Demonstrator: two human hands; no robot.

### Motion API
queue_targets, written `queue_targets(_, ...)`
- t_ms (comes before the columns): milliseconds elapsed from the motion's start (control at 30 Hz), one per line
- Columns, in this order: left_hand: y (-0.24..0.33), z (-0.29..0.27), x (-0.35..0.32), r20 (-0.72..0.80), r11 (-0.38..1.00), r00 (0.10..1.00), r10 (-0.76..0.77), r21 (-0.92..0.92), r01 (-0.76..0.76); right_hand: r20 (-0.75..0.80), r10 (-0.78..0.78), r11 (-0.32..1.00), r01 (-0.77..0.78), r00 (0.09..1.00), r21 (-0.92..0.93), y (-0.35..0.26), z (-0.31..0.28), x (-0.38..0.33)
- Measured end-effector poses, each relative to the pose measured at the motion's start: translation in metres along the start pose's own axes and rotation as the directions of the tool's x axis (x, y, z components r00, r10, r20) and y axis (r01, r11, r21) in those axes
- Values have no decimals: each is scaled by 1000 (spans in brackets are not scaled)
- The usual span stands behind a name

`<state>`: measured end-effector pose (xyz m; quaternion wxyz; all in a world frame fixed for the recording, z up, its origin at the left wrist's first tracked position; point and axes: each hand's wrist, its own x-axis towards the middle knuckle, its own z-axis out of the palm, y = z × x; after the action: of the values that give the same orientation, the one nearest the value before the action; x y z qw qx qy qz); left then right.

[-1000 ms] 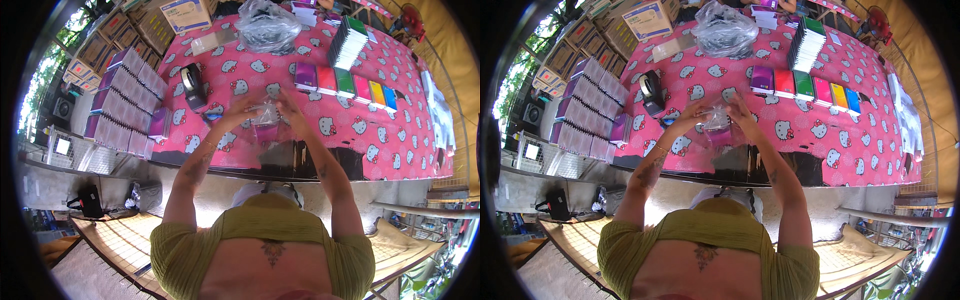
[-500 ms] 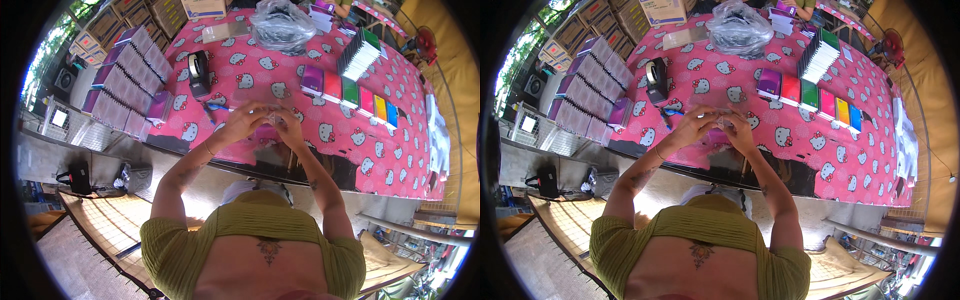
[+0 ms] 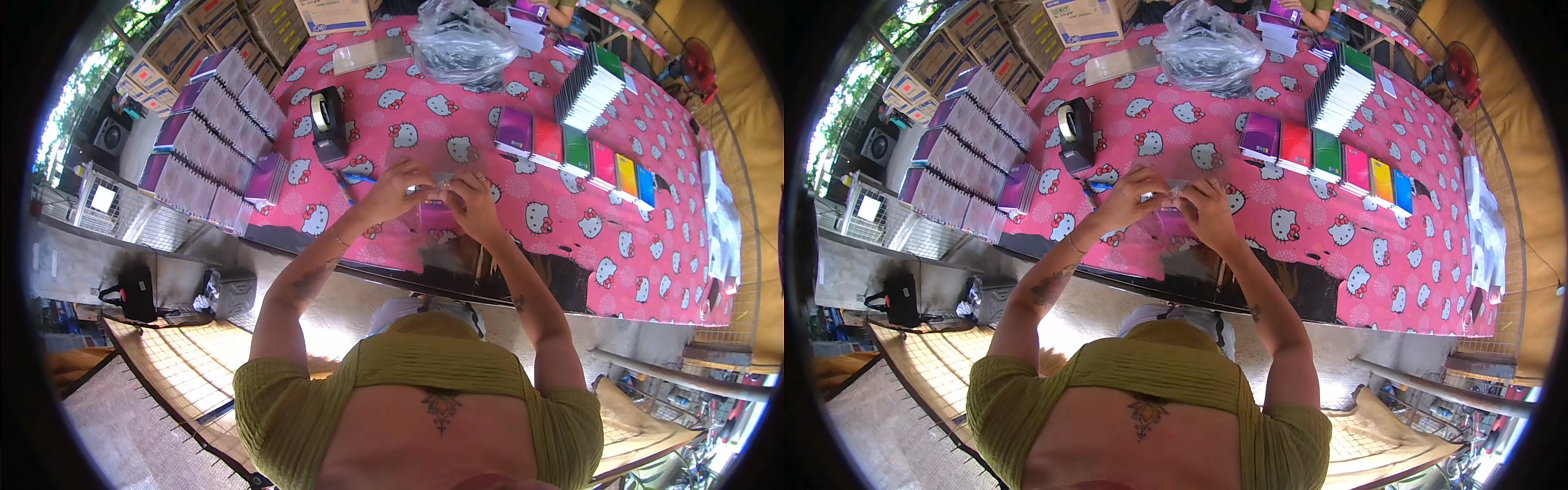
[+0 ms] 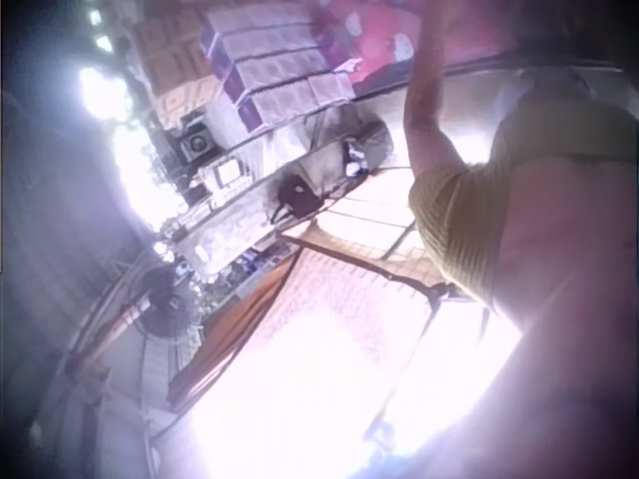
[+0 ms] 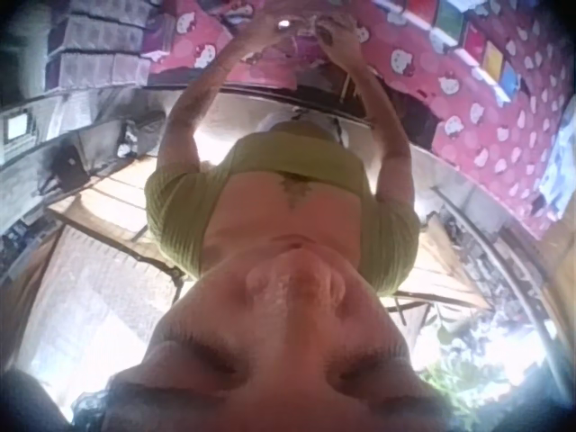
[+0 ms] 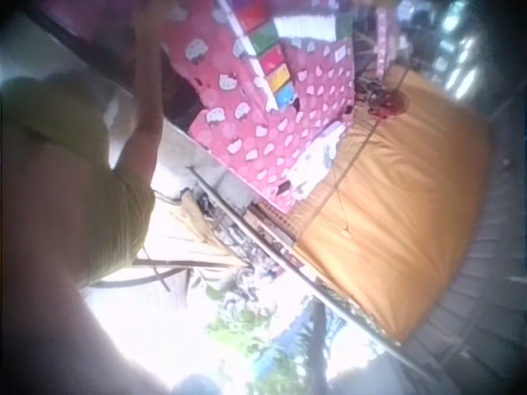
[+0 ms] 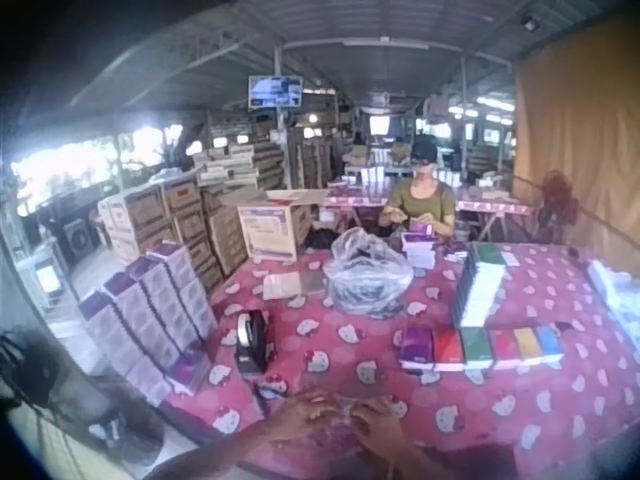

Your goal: The person places colorful notebooks into plastic bags, seals them using a tape dispenser, and stacks the completed packages on a table.

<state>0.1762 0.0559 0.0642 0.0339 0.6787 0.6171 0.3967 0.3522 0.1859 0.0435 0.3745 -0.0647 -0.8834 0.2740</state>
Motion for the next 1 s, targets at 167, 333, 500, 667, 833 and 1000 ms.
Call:
queue_targets(167, 10, 10, 13, -39, 991, 992, -117, -70, 114, -21, 132, 991, -132, 991, 25, -5, 3, 0)
queue_targets(333, 0, 22, 13, -12, 951, 952, -305, 56, 305, 44, 224, 972, -220, 974, -85, -14, 5, 4)
queue_targets(500, 9, 28, 21, -160, 897, 958, -237, 343, 279, -1, 439, 889, -434, 899, 143, 3, -3, 5)
queue_targets(667, -40, 20, 27, 405, 518, 715, -570, -498, 695, 219, 600, 642, -627, 769, 442, 23, 2, 0)
queue_targets(833, -151, -34, 0, -620, 704, 625, -475, 159, 692, 54, 572, 748, -547, 819, 376, 31, 11, -8)
queue_targets(1000, -215, -89, -46, -460, 419, 247, -853, -320, 850, 84, 610, 667, -569, 788, 482, 37, 23, -7)
